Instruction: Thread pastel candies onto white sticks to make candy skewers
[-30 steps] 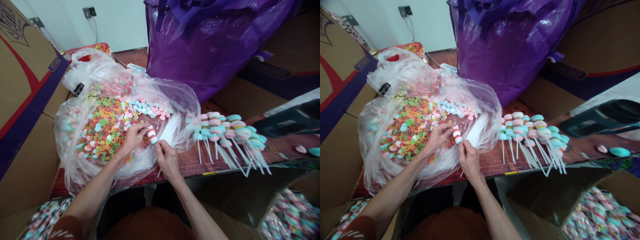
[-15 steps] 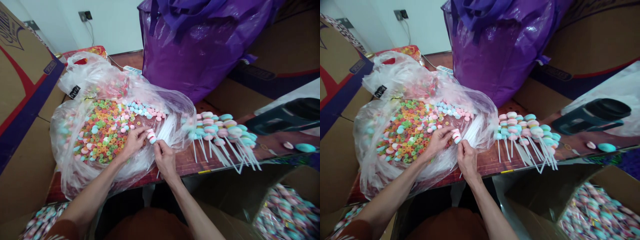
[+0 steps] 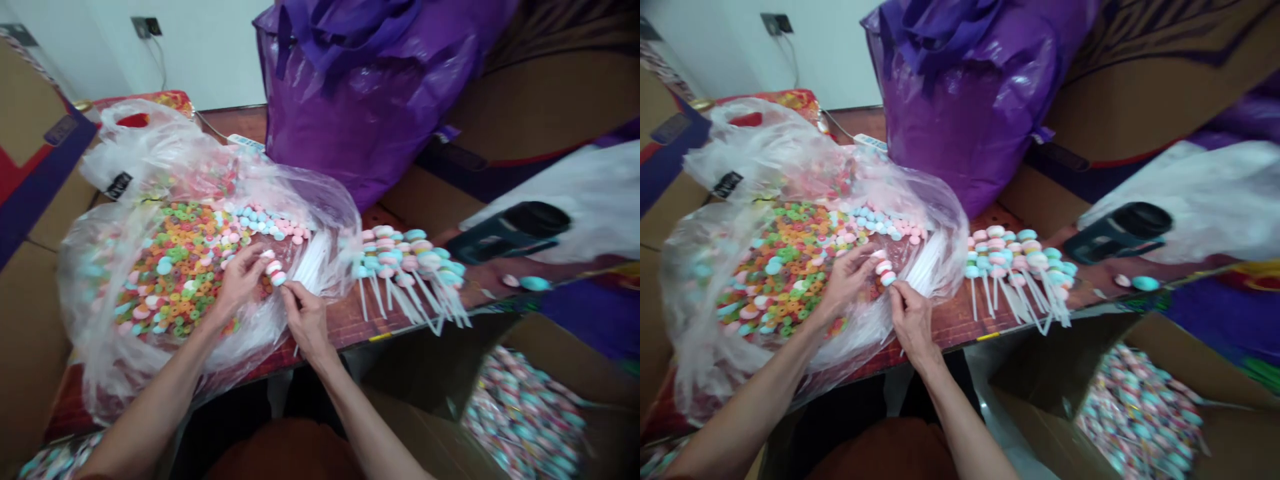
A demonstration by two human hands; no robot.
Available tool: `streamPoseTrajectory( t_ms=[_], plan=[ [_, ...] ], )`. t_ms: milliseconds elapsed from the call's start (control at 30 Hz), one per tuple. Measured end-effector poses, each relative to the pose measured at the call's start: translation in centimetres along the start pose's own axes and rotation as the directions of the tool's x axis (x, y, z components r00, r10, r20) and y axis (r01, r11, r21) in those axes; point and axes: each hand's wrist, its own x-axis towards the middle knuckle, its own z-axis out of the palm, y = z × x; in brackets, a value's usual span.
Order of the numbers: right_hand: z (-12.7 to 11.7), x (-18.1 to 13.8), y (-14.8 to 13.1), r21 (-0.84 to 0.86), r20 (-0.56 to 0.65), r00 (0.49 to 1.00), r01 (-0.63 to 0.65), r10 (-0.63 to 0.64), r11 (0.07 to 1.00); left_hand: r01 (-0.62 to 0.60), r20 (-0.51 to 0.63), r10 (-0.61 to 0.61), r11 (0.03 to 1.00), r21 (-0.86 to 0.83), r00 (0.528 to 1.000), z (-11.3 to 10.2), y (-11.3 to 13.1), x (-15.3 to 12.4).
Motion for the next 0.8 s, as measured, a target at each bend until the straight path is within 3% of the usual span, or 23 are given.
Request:
streamPoseTrajectory(
  t_ms=[100, 200, 333, 433, 500, 567, 733, 800],
  plan=[
    [0.1, 0.0, -0.2, 0.0, -0.003, 0.999, 0.041, -0.041, 0.999, 0.017, -0.079, -0.013, 0.999, 0.051, 0.997, -0.1, 0.2, 0.0],
    [-0.6, -0.3, -0.7, -0.106, -0.015, 0.992, 0.126, -0.128, 0.986, 0.026, -0.077, -0.025, 1.0, 0.015, 0.997, -0.1, 0.6, -0.1],
    [-4.3, -0.8, -2.0, -0.278, -0.122, 0.941, 0.272, -0.315, 0.921, 0.043, -0.09, -0.047, 0.998, -0.048, 0.995, -0.1, 1.4, -0.4],
    [-9.1, -0.1, -2.0, -0.478, -0.306, 0.897, 0.144, -0.318, 0.867, 0.089, -0.141, -0.097, 0.994, -0.058, 0.985, -0.2, 1.3, -0.3],
    [-12.4, 1.2, -0.6, -0.614, -0.455, 0.827, -0.023, -0.33, 0.789, 0.087, -0.175, -0.097, 0.994, -0.065, 0.98, -0.2, 0.8, -0.1],
    [-14.9, 2.8, 1.5, -0.683, -0.517, 0.785, -0.138, -0.342, 0.717, 0.078, -0.195, -0.084, 0.996, -0.039, 0.977, -0.3, 0.0, 0.1],
    [-16.9, 5.0, 4.7, -0.776, -0.465, 0.86, -0.28, -0.212, 0.566, -0.012, -0.246, 0.058, 0.983, 0.184, 0.968, -0.8, -1.3, 0.6],
    [-16.5, 4.6, 3.9, -0.774, -0.496, 0.837, -0.305, -0.232, 0.555, -0.037, -0.227, 0.107, 0.955, 0.293, 0.968, -1.2, -1.1, 0.8]
  ],
)
